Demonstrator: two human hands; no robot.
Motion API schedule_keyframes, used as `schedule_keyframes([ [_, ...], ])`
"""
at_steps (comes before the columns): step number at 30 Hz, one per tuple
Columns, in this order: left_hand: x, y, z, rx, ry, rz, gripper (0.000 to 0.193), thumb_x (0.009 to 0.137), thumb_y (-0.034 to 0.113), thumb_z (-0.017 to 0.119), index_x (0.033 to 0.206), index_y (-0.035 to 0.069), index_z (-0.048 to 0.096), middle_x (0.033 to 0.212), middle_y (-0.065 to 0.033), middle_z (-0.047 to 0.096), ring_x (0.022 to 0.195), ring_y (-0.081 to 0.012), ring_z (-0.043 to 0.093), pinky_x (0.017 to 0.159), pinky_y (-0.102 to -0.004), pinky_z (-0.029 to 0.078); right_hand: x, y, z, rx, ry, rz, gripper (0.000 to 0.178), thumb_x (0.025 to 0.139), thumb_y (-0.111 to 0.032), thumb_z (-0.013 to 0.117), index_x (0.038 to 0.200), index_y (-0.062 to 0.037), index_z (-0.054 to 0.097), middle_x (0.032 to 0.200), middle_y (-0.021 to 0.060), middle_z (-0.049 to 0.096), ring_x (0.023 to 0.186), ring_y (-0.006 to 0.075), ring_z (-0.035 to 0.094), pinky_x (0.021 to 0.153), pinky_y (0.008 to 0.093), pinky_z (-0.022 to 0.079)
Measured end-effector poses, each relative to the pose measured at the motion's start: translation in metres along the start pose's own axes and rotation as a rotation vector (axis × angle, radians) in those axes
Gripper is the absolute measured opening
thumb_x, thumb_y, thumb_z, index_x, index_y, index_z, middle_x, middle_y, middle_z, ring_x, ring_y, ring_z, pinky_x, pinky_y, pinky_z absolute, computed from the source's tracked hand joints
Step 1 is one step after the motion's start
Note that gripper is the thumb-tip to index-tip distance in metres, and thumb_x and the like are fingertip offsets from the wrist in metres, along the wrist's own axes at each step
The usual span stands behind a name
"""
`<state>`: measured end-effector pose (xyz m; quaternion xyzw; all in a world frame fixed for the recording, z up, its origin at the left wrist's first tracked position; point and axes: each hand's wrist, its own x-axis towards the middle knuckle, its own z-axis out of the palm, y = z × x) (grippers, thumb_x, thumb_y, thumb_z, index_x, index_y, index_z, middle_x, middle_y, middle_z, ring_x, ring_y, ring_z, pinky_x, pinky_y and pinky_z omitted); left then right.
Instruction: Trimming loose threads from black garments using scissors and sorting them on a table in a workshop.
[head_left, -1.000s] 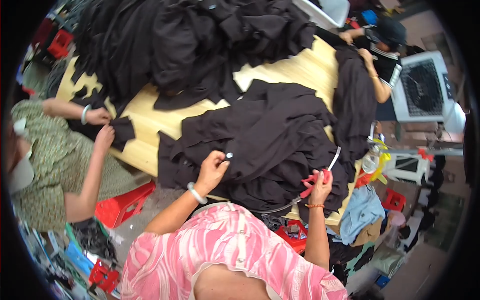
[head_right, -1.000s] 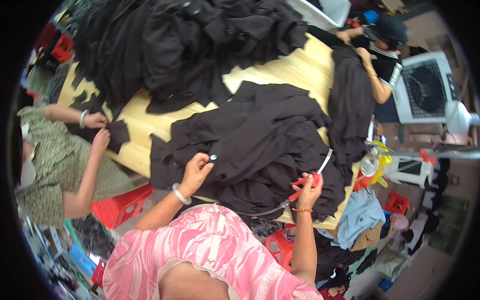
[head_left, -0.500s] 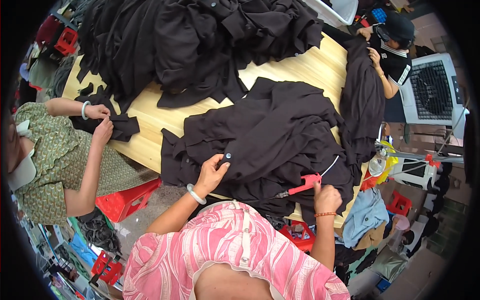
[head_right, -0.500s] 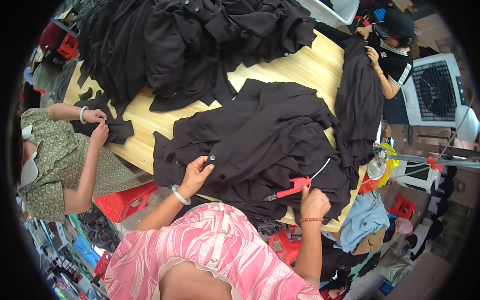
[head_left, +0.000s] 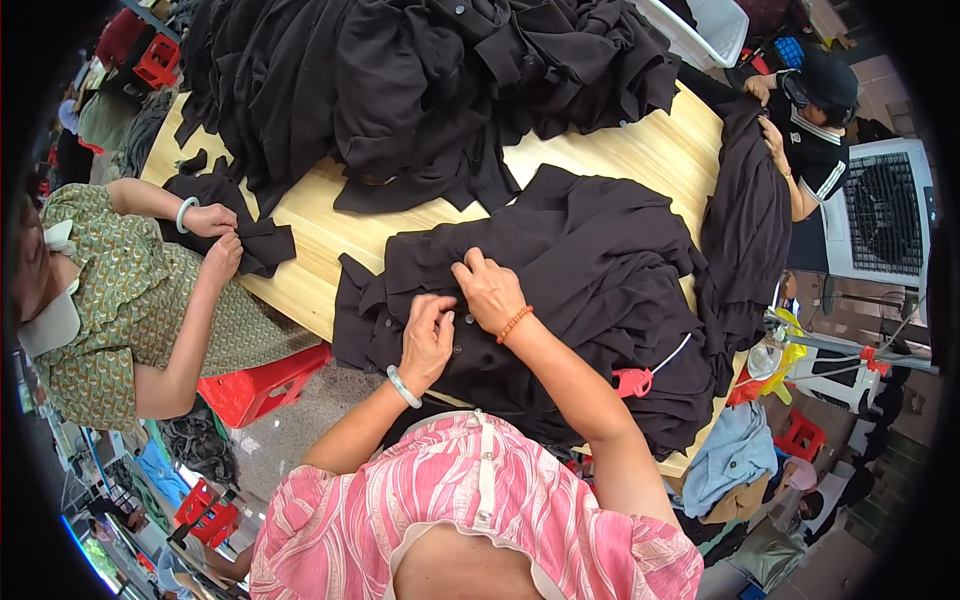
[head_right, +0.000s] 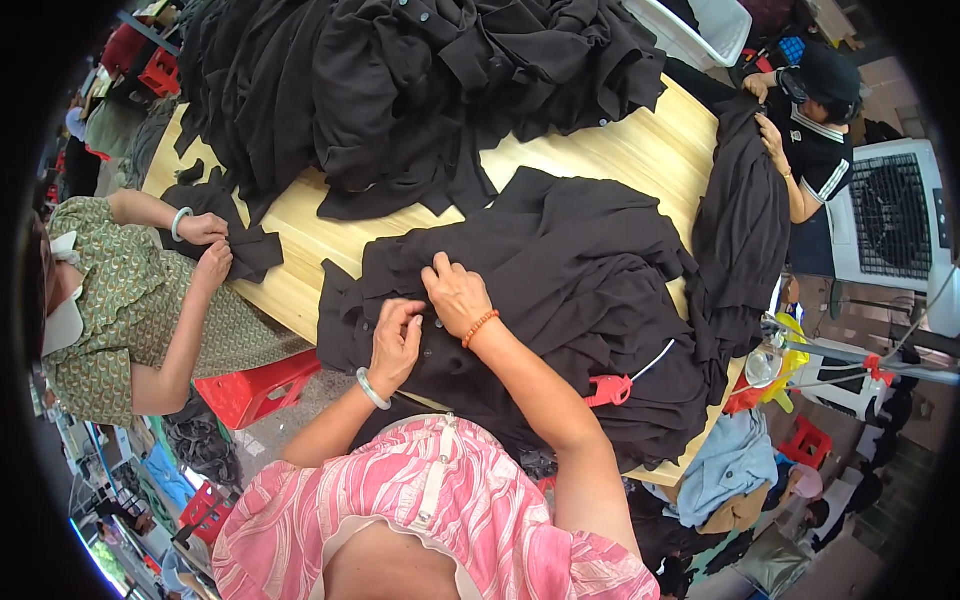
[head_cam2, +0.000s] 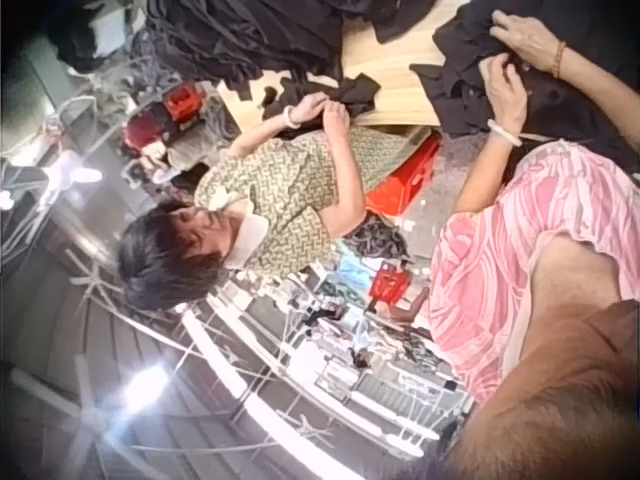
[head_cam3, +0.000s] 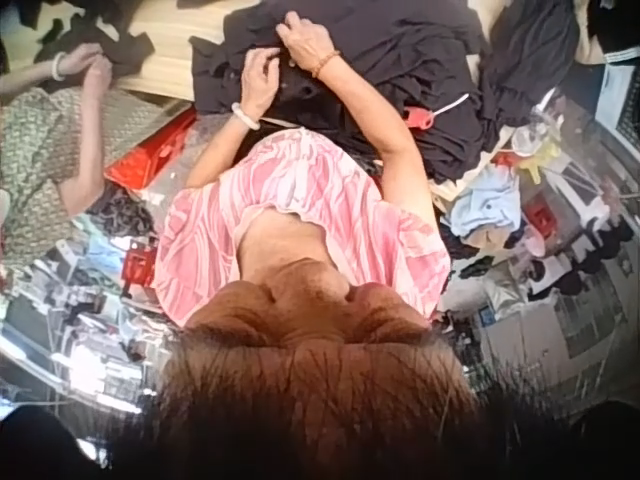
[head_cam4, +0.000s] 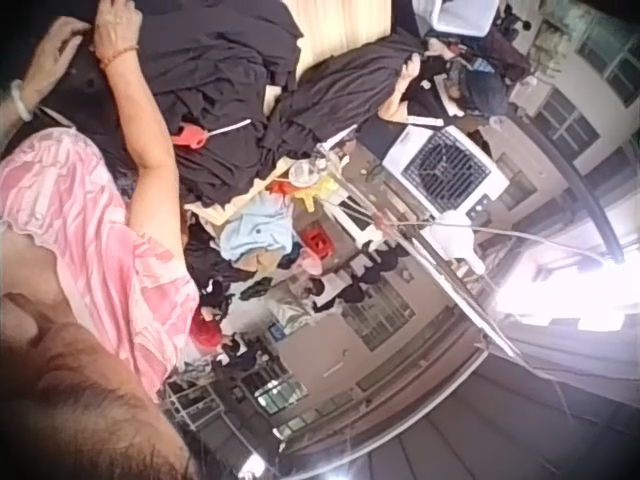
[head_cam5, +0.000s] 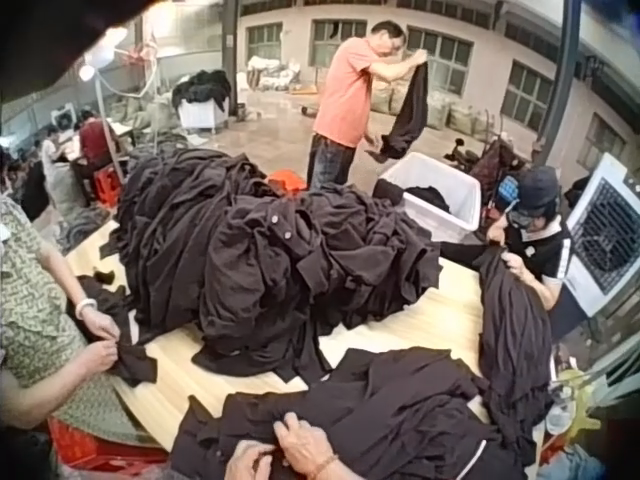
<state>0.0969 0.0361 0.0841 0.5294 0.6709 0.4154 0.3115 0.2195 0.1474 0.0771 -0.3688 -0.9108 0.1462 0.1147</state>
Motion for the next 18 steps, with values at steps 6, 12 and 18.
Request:
schedule_keyframes([
  [6,0.045,-0.005,-0.015,0.040,-0.050,0.164,0.047,0.081,-0.006,0.062,0.126,0.004,0.056,0.117,-0.0179,0.060,0.077,-0.0312,0.065,0.071,-0.0360,0.054,0.008,-0.001,-0.034,0.389,0.017,0.056,0.014,0.085,-0.018,0.069,0.096,-0.0085,0.070,0.091,0.0072,0.062,0.073,0.0309,0.067,0.064,0.0420,0.054],
  [12,0.083,0.014,-0.025,0.218,-0.119,0.275,0.013,0.073,-0.003,0.063,0.085,0.003,0.060,0.084,-0.0109,0.060,0.077,-0.0332,0.061,0.066,-0.0404,0.048,0.014,0.000,-0.057,0.568,0.066,0.188,0.012,0.077,-0.007,0.074,0.089,-0.0057,0.074,0.082,0.0087,0.065,0.069,0.0262,0.066,0.063,0.0349,0.052],
  [18,0.095,0.018,-0.019,0.550,-0.136,0.536,0.011,0.074,0.005,0.064,0.075,0.009,0.054,0.076,-0.0076,0.054,0.067,-0.0269,0.055,0.067,-0.0371,0.041,0.016,0.015,-0.060,0.879,-0.157,0.347,0.019,0.079,-0.012,0.075,0.082,0.0039,0.065,0.074,0.0064,0.061,0.062,0.0149,0.056,0.060,0.0314,0.046],
])
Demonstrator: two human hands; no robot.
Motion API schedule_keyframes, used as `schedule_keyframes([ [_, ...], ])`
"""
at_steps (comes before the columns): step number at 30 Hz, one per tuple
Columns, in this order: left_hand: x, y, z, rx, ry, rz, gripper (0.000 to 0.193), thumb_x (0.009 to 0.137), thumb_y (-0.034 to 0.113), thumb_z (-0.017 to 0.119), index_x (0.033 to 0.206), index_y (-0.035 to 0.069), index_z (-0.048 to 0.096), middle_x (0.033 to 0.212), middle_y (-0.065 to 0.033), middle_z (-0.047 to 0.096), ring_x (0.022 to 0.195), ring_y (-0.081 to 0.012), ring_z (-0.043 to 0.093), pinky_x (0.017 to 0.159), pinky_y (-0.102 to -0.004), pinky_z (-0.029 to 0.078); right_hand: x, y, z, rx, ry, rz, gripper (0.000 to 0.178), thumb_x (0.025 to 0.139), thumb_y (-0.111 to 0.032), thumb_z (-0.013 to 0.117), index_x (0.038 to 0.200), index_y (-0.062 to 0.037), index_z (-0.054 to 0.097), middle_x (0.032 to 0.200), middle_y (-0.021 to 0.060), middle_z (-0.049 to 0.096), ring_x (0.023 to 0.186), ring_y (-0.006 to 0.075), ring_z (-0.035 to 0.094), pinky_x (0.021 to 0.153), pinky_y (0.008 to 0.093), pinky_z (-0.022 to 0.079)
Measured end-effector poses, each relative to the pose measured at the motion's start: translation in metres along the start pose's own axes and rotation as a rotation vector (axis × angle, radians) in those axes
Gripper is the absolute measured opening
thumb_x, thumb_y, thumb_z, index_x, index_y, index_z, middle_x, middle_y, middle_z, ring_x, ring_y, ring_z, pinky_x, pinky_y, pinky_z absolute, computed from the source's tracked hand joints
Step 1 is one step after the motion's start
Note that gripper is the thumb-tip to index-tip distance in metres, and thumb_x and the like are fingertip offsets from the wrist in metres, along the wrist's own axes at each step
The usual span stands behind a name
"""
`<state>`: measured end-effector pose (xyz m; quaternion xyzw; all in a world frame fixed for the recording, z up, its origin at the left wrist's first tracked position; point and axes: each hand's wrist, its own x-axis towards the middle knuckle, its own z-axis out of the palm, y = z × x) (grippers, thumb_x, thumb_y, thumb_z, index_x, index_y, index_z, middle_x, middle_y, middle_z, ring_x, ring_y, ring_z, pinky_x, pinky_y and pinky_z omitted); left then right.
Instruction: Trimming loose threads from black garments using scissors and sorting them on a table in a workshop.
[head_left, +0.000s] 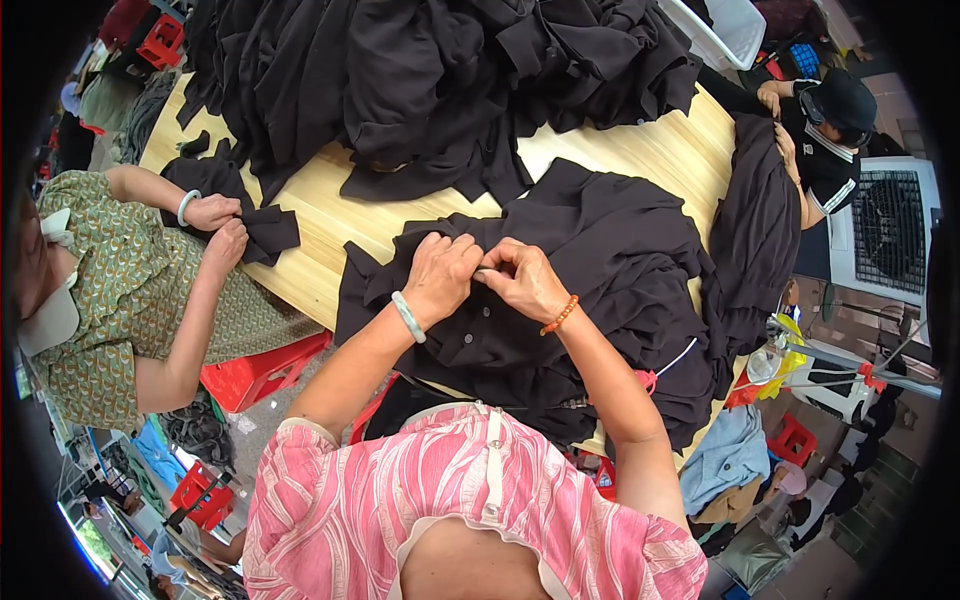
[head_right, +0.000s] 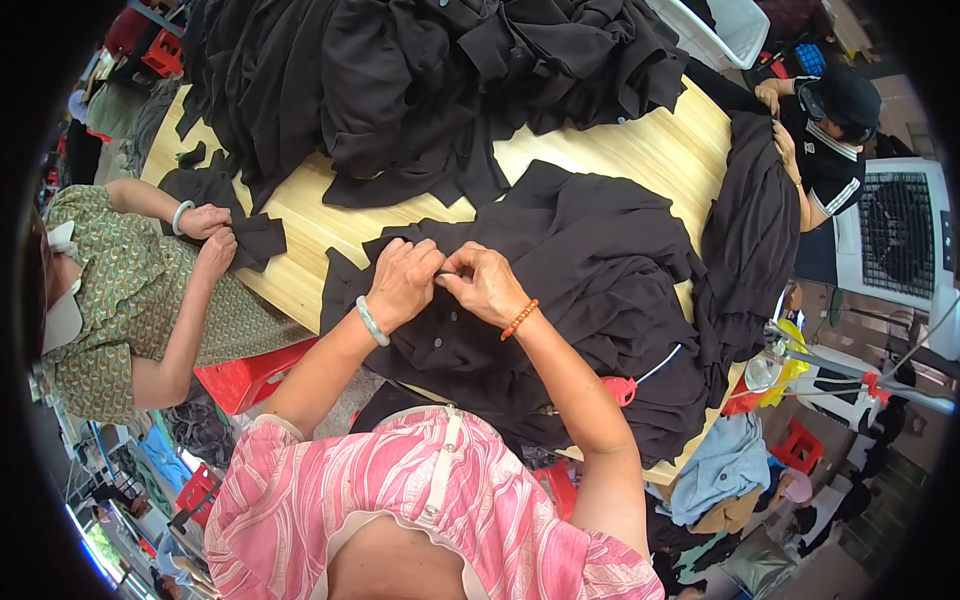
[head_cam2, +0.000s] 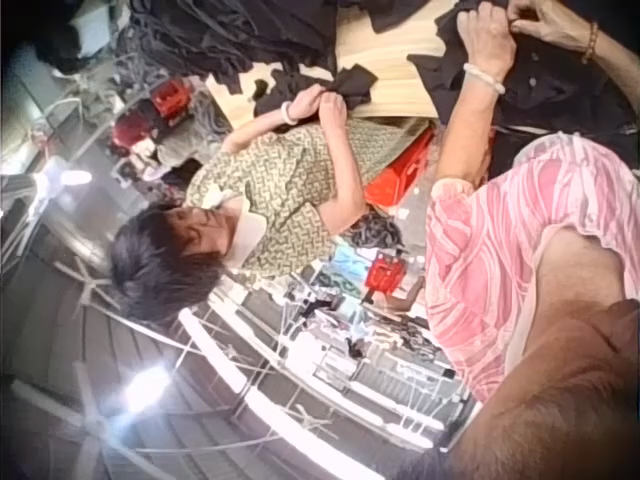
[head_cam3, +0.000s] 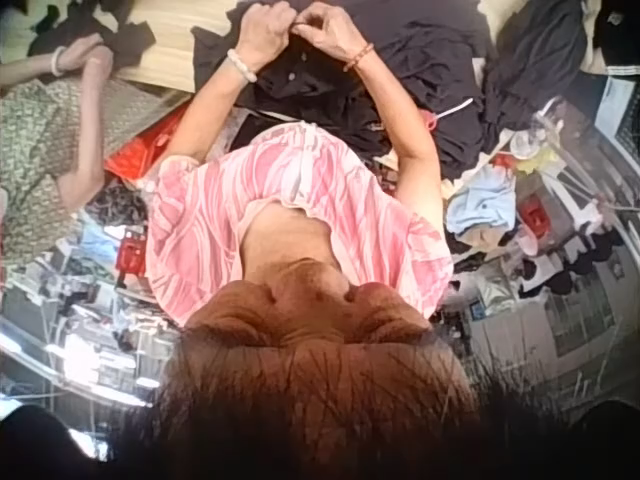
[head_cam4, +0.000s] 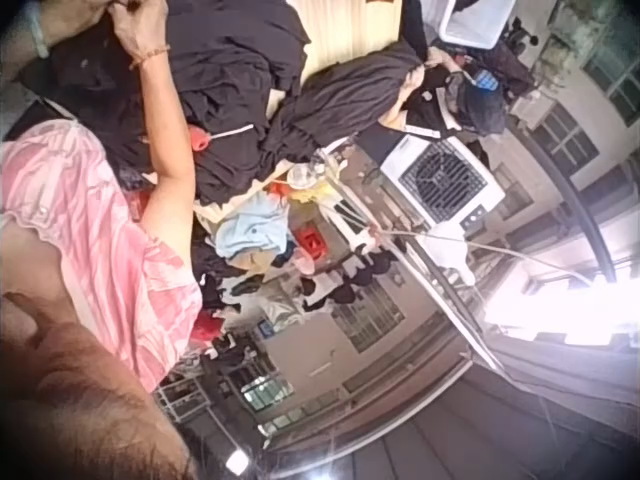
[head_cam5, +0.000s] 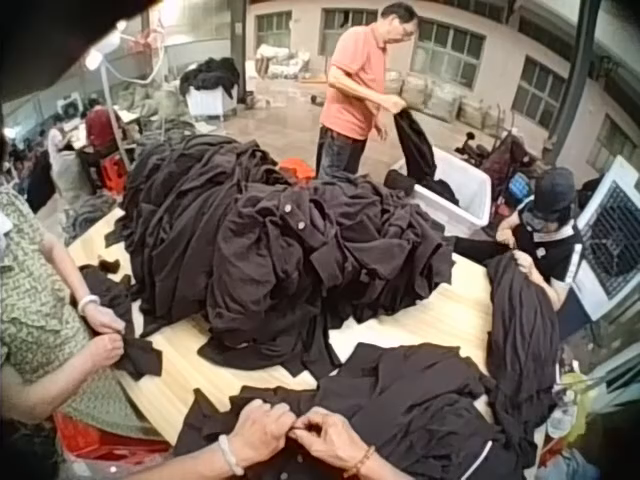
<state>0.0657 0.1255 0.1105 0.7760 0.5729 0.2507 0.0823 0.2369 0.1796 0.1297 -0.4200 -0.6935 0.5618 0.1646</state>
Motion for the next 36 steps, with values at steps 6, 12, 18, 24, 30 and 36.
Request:
schedule_keyframes([
  [6,-0.007,0.015,0.002,-0.182,0.061,-0.088,0.013,0.075,0.001,0.064,0.087,0.006,0.062,0.089,-0.0073,0.062,0.071,-0.0266,0.061,0.065,-0.0369,0.046,-0.009,0.019,-0.009,0.239,-0.119,0.136,0.020,0.088,-0.017,0.071,0.084,-0.0001,0.060,0.070,-0.0037,0.052,0.063,0.0042,0.043,0.055,0.0244,0.038],
  [12,-0.051,0.063,-0.020,-0.700,0.052,-0.371,0.036,0.083,0.000,0.067,0.118,0.000,0.058,0.118,-0.0151,0.059,0.067,-0.0206,0.063,0.060,-0.0296,0.052,-0.024,-0.004,-0.030,0.610,-0.127,0.302,0.020,0.094,-0.021,0.069,0.097,-0.0035,0.059,0.070,-0.0041,0.054,0.050,0.0040,0.049,0.043,0.0190,0.038],
  [18,-0.053,0.047,0.012,-1.387,-0.385,-0.732,0.025,0.089,0.007,0.069,0.109,-0.003,0.058,0.088,-0.0011,0.059,0.060,-0.0051,0.056,0.053,-0.0221,0.044,-0.037,-0.031,-0.037,0.704,0.008,0.263,0.018,0.094,-0.014,0.068,0.100,-0.0004,0.058,0.081,0.0024,0.062,0.069,0.0097,0.067,0.063,0.0233,0.058],
  [24,-0.043,0.056,-0.021,-1.450,-0.197,-0.612,0.006,0.091,0.000,0.064,0.095,-0.005,0.065,0.090,-0.0018,0.053,0.067,-0.0053,0.056,0.060,-0.0197,0.047,-0.062,-0.030,-0.032,0.086,0.103,0.018,0.010,0.084,-0.005,0.074,0.085,0.0023,0.067,0.080,0.0022,0.058,0.068,0.0064,0.055,0.061,0.0240,0.046],
  [30,-0.036,0.065,-0.027,-1.311,-0.188,-0.592,0.004,0.093,-0.001,0.061,0.093,-0.005,0.063,0.089,-0.0019,0.052,0.067,-0.0064,0.054,0.058,-0.0196,0.044,-0.070,-0.028,-0.034,0.213,0.017,-0.017,0.010,0.086,-0.006,0.073,0.089,0.0020,0.069,0.087,0.0021,0.059,0.071,0.0061,0.054,0.062,0.0226,0.044],
  [36,-0.037,0.068,-0.024,-1.097,-0.094,-0.603,0.006,0.089,0.001,0.062,0.088,-0.004,0.064,0.077,-0.0029,0.053,0.061,-0.0058,0.050,0.053,-0.0227,0.039,-0.079,-0.024,-0.023,0.212,0.077,-0.175,0.006,0.087,-0.002,0.069,0.091,0.0019,0.065,0.094,0.0051,0.062,0.079,0.0097,0.059,0.068,0.0240,0.049],
])
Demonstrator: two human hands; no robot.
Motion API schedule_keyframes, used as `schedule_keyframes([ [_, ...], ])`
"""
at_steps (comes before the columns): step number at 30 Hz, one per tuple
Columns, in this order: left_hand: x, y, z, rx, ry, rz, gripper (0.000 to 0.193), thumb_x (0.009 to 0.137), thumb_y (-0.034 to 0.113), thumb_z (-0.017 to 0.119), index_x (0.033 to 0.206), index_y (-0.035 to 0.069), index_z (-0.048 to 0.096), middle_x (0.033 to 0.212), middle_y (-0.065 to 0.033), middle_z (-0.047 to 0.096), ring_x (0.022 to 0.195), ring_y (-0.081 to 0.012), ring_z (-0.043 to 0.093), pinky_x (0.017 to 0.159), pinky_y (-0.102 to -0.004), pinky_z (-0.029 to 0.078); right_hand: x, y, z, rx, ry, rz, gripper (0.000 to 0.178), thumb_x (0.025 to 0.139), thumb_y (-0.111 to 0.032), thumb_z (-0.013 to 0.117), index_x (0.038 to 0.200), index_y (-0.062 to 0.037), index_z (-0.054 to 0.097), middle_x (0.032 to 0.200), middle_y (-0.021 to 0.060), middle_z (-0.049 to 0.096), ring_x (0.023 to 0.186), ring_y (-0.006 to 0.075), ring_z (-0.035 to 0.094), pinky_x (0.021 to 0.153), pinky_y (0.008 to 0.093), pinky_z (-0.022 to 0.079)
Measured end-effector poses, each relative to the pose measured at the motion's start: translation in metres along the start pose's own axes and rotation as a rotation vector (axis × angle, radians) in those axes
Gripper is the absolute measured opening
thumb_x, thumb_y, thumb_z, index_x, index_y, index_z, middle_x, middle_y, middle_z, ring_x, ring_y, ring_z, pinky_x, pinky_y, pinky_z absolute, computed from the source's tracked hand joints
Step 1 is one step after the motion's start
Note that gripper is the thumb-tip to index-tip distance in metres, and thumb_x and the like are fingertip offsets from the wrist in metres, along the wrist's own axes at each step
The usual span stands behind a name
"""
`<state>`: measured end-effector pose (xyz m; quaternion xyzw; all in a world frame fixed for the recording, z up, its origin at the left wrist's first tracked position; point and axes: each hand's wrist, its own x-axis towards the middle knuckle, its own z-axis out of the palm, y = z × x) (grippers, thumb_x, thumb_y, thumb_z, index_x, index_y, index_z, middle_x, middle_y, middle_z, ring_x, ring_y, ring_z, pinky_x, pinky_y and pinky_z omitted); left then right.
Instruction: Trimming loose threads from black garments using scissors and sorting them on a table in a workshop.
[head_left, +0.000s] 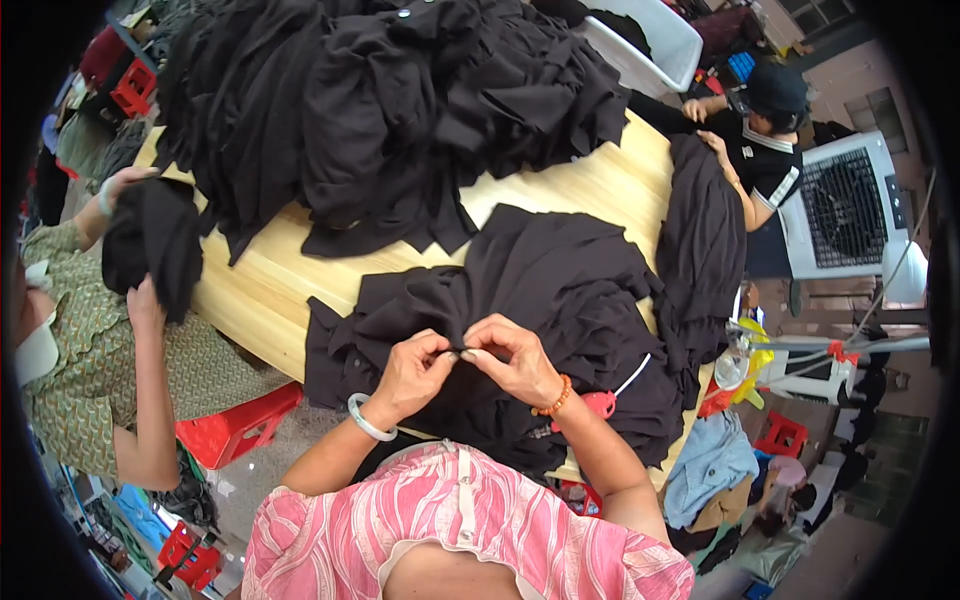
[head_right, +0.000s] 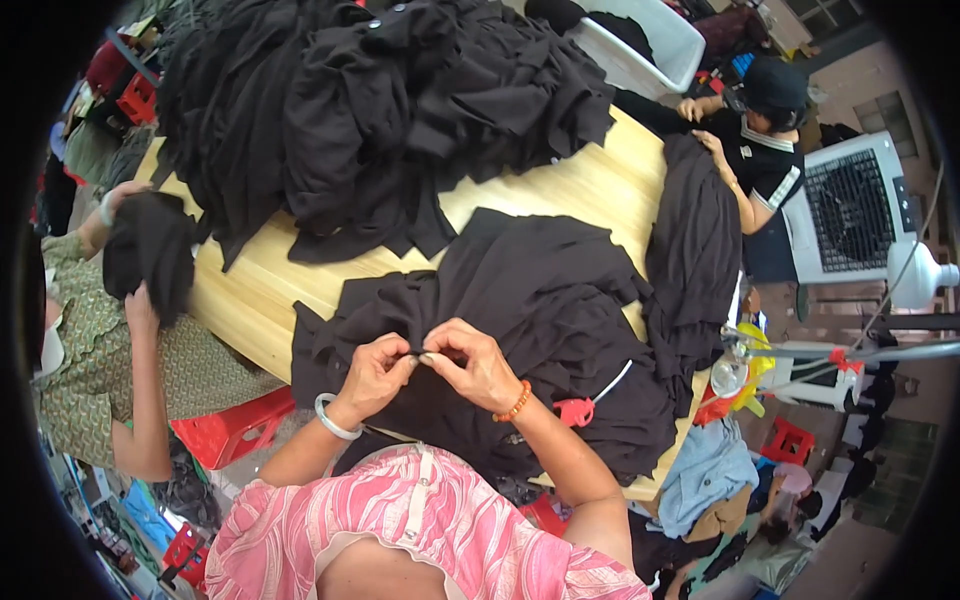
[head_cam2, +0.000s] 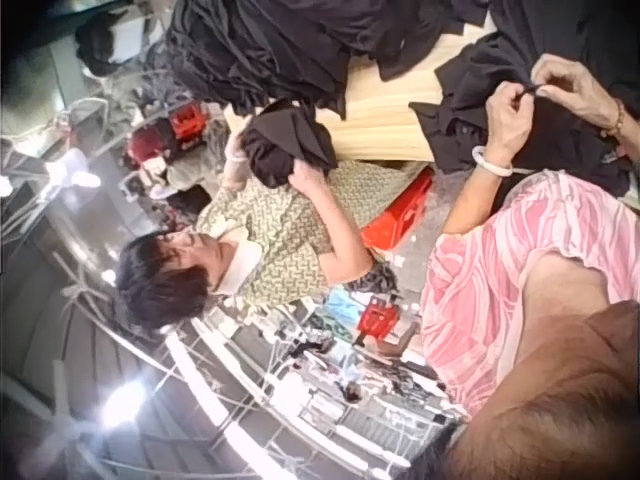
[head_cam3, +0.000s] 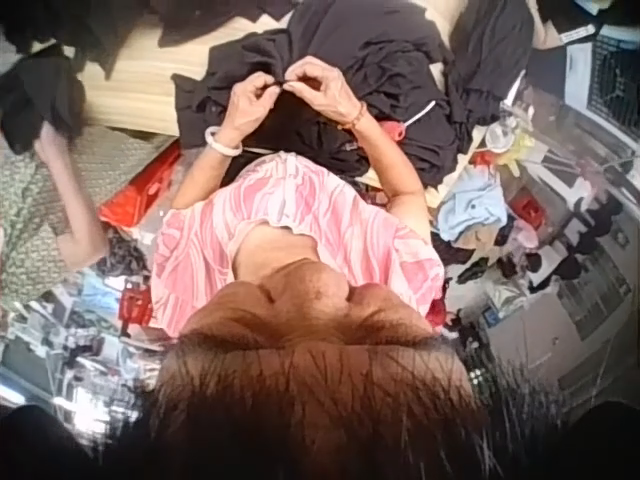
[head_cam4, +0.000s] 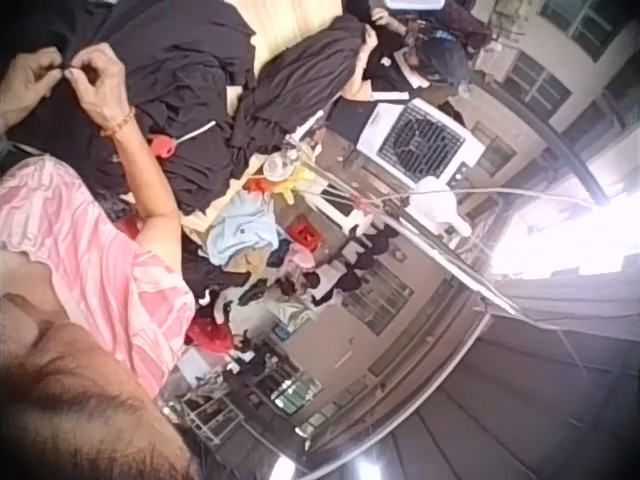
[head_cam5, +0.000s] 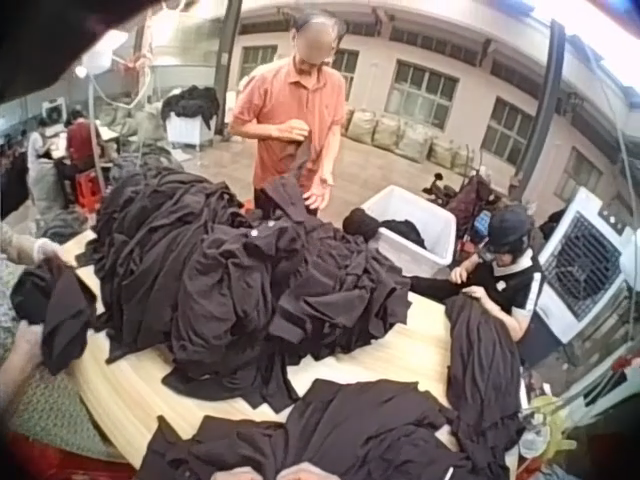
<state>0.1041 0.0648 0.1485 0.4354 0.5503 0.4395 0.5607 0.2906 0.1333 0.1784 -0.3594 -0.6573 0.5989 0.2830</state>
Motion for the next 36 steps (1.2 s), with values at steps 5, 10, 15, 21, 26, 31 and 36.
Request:
schedule_keyframes([
  [5,0.006,0.011,0.009,0.201,0.002,0.096,0.011,0.083,0.006,0.063,0.085,-0.004,0.063,0.077,-0.0126,0.058,0.059,-0.0166,0.057,0.054,-0.0304,0.044,-0.007,-0.010,-0.002,-0.248,0.062,-0.224,0.010,0.082,0.005,0.069,0.089,0.0011,0.063,0.090,0.0116,0.065,0.080,0.0236,0.064,0.069,0.0306,0.052],
  [10,0.014,0.025,0.022,0.151,-0.017,0.131,0.011,0.085,0.004,0.063,0.080,-0.004,0.057,0.068,-0.0014,0.049,0.061,-0.0034,0.049,0.051,-0.0255,0.039,-0.011,-0.021,-0.011,-0.457,0.115,-0.328,0.021,0.075,0.011,0.069,0.091,0.0000,0.061,0.089,0.0124,0.065,0.080,0.0287,0.065,0.069,0.0338,0.053],
  [15,0.013,0.027,0.016,0.049,-0.077,-0.015,0.011,0.087,0.002,0.062,0.078,-0.003,0.058,0.066,0.0028,0.052,0.059,-0.0019,0.048,0.050,-0.0235,0.037,-0.008,-0.024,-0.009,-0.530,0.111,-0.391,0.024,0.073,0.012,0.069,0.093,0.0001,0.061,0.089,0.0122,0.065,0.080,0.0296,0.065,0.070,0.0348,0.053],
  [21,0.019,0.037,0.022,0.084,-0.163,0.006,0.012,0.084,0.004,0.058,0.075,-0.003,0.057,0.061,-0.0015,0.054,0.056,-0.0050,0.047,0.050,-0.0268,0.038,-0.018,-0.035,-0.017,-0.787,0.035,-0.534,0.027,0.073,0.006,0.074,0.098,0.0011,0.064,0.094,0.0123,0.065,0.081,0.0289,0.064,0.070,0.0357,0.054],
  [26,0.021,0.059,0.031,0.195,-0.158,0.233,0.012,0.085,0.005,0.058,0.078,-0.005,0.056,0.066,-0.0092,0.048,0.060,-0.0103,0.048,0.054,-0.0323,0.038,-0.020,-0.046,-0.031,-0.820,0.089,-0.592,0.028,0.072,0.009,0.073,0.098,0.0022,0.064,0.091,0.0128,0.065,0.076,0.0284,0.065,0.066,0.0351,0.055],
  [31,0.031,0.059,0.029,0.076,-0.220,0.030,0.013,0.085,0.003,0.059,0.072,-0.001,0.057,0.060,0.0014,0.048,0.061,-0.0027,0.042,0.051,-0.0263,0.035,-0.013,-0.050,-0.040,-0.775,0.027,-0.590,0.030,0.073,0.005,0.076,0.101,0.0026,0.064,0.092,0.0140,0.064,0.078,0.0293,0.066,0.067,0.0358,0.056],
  [36,0.075,0.119,0.039,0.226,-0.301,0.248,0.020,0.084,0.009,0.058,0.071,-0.005,0.051,0.055,-0.0096,0.044,0.057,-0.0084,0.041,0.051,-0.0336,0.037,0.000,-0.084,-0.076,-0.876,0.163,-0.618,0.028,0.073,0.008,0.074,0.099,0.0012,0.066,0.091,0.0152,0.065,0.078,0.0310,0.066,0.066,0.0373,0.056],
])
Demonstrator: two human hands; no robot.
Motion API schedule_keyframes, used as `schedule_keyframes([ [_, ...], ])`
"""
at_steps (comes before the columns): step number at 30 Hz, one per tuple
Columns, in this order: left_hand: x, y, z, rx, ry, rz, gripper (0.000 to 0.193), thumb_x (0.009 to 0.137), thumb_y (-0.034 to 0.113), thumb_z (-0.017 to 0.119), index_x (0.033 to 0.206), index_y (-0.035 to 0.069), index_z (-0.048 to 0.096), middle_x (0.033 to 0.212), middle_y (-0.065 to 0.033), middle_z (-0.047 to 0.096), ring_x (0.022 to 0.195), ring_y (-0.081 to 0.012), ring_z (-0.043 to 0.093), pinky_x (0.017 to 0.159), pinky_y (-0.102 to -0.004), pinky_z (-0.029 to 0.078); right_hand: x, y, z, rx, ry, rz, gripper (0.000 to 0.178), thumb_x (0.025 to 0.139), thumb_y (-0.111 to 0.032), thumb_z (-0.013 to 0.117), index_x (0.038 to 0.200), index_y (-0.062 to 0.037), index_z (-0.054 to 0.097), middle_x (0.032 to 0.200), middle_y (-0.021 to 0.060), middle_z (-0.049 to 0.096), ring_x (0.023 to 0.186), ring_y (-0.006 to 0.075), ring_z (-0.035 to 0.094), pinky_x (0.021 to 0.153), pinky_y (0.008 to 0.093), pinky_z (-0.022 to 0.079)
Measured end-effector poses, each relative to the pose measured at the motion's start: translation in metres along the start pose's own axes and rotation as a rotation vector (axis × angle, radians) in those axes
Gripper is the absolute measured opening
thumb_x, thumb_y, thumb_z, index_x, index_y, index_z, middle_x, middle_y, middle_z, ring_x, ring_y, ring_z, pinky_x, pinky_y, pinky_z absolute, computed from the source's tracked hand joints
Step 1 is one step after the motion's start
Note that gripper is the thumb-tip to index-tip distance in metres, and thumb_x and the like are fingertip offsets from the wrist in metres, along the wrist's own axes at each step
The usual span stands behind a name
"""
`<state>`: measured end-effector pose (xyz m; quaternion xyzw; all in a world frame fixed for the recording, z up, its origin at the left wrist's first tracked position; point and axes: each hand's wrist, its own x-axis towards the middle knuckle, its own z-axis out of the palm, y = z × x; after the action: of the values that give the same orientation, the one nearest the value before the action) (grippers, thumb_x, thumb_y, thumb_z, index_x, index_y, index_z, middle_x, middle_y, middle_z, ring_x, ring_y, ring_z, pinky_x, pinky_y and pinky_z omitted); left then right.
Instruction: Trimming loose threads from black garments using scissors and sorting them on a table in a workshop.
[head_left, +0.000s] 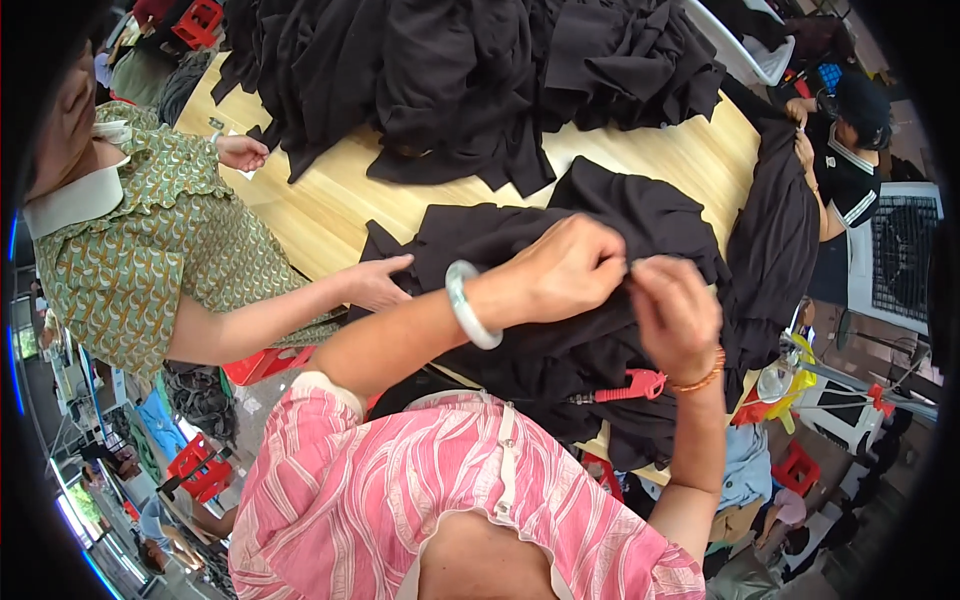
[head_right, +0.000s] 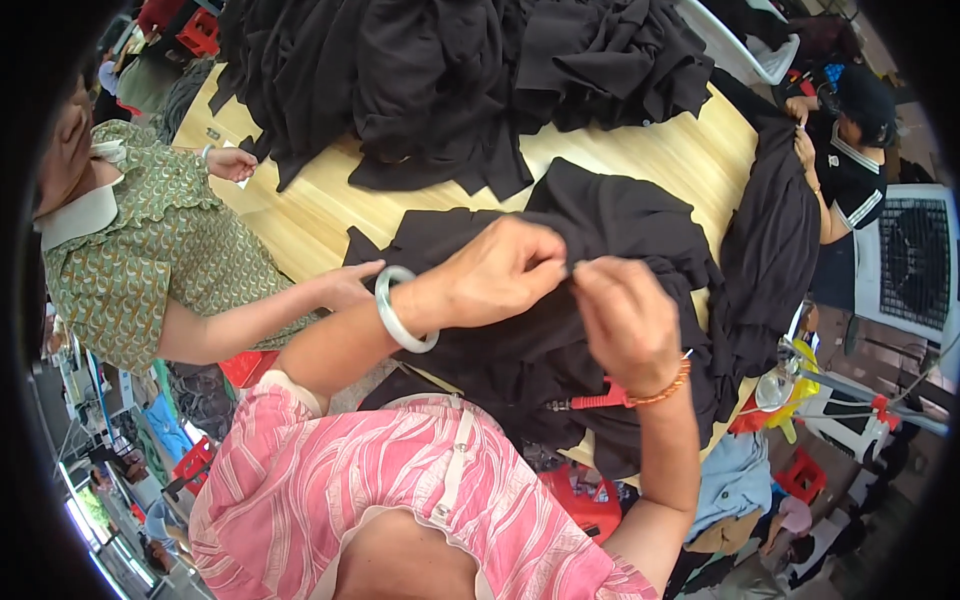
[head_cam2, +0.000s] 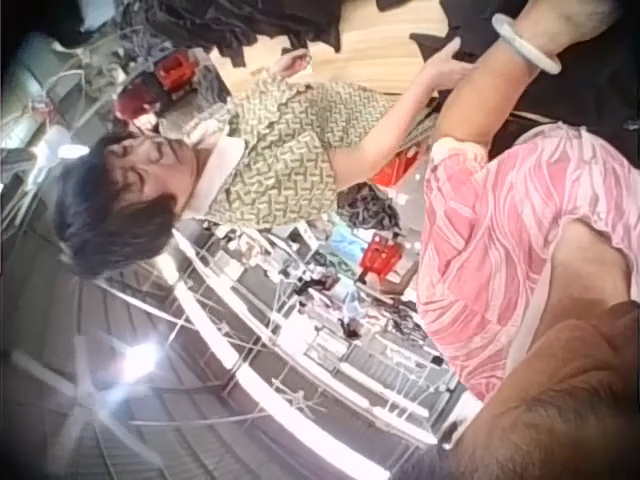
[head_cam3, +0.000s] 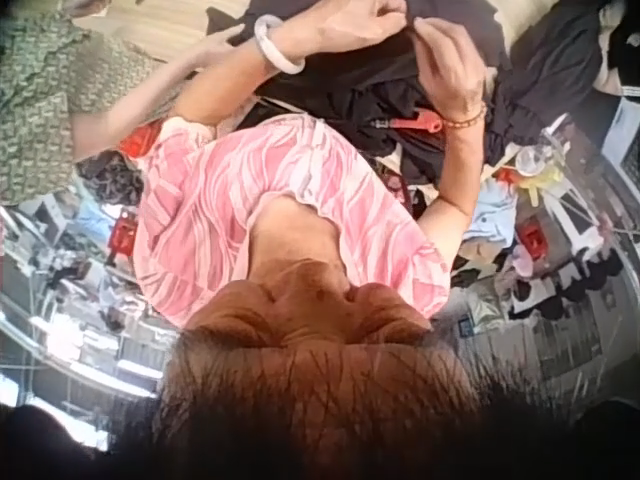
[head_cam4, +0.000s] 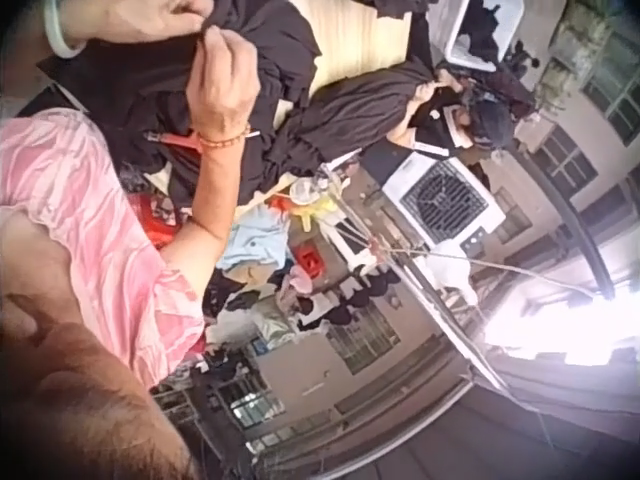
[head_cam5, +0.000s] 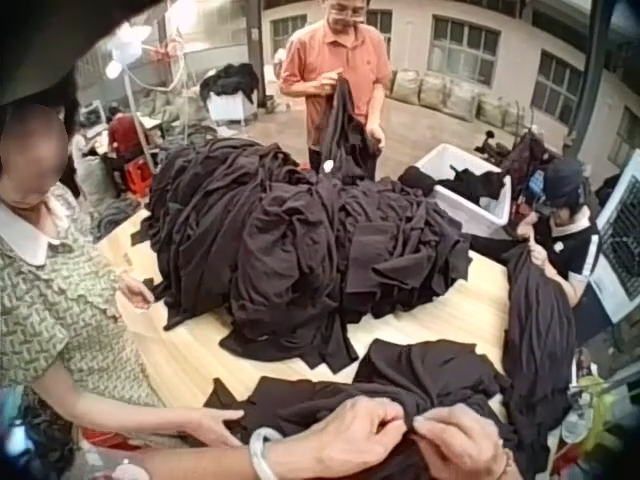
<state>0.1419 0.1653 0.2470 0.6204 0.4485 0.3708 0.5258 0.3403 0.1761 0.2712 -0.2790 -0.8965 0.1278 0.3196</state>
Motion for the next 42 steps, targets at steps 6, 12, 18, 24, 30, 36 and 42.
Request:
schedule_keyframes([
  [6,0.047,0.083,-0.011,0.221,0.011,0.282,0.015,0.080,0.008,0.056,0.075,-0.007,0.058,0.066,-0.0241,0.056,0.064,-0.0390,0.059,0.059,-0.0430,0.047,0.036,-0.002,-0.059,-0.322,0.218,-0.054,0.033,0.074,0.013,0.074,0.105,0.0015,0.068,0.094,0.0153,0.069,0.082,0.0289,0.070,0.072,0.0343,0.057],
  [12,0.055,0.091,0.012,0.259,0.300,0.607,0.021,0.076,0.005,0.064,0.093,-0.006,0.060,0.082,-0.0232,0.062,0.075,-0.0443,0.063,0.068,-0.0494,0.051,0.028,-0.004,-0.074,-0.393,0.321,-0.018,0.033,0.075,0.012,0.074,0.105,0.0024,0.067,0.096,0.0167,0.070,0.083,0.0274,0.070,0.072,0.0331,0.057],
  [18,0.074,0.070,0.004,0.247,0.084,0.795,0.027,0.076,-0.003,0.068,0.102,0.003,0.063,0.103,-0.0125,0.056,0.089,-0.0308,0.062,0.076,-0.0370,0.052,0.024,0.001,-0.074,-0.299,0.289,-0.012,0.031,0.075,0.013,0.073,0.104,0.0033,0.067,0.092,0.0175,0.069,0.080,0.0293,0.069,0.071,0.0335,0.057],
  [24,0.075,0.074,0.002,0.059,0.069,0.617,0.020,0.078,-0.008,0.063,0.095,0.001,0.067,0.091,-0.0060,0.063,0.068,-0.0101,0.057,0.055,-0.0228,0.044,0.027,0.011,-0.071,-0.210,0.436,0.046,0.032,0.074,0.008,0.078,0.104,0.0009,0.069,0.090,0.0150,0.069,0.076,0.0272,0.069,0.067,0.0332,0.056],
  [30,0.061,0.063,0.018,-0.024,0.134,0.575,0.021,0.077,-0.009,0.063,0.096,0.001,0.064,0.089,-0.0071,0.062,0.065,-0.0125,0.056,0.055,-0.0240,0.043,0.014,0.010,-0.064,-0.224,0.401,0.043,0.026,0.077,0.004,0.075,0.101,0.0046,0.066,0.086,0.0157,0.065,0.071,0.0294,0.066,0.060,0.0352,0.055],
  [36,0.047,0.051,0.038,0.022,0.281,0.619,0.023,0.077,-0.010,0.066,0.097,0.002,0.063,0.091,-0.0082,0.063,0.067,-0.0138,0.058,0.057,-0.0249,0.045,0.002,0.010,-0.045,-0.307,0.430,0.052,0.024,0.078,0.003,0.073,0.099,0.0029,0.063,0.085,0.0135,0.063,0.069,0.0276,0.065,0.060,0.0344,0.054],
  [42,0.032,0.032,0.042,0.422,0.299,0.674,0.026,0.077,-0.008,0.066,0.099,0.003,0.067,0.100,-0.0114,0.064,0.091,-0.0299,0.058,0.080,-0.0365,0.046,-0.002,0.030,-0.025,-0.354,0.507,0.196,0.017,0.072,0.007,0.067,0.084,-0.0030,0.058,0.072,0.0109,0.056,0.058,0.0276,0.055,0.051,0.0368,0.047],
])
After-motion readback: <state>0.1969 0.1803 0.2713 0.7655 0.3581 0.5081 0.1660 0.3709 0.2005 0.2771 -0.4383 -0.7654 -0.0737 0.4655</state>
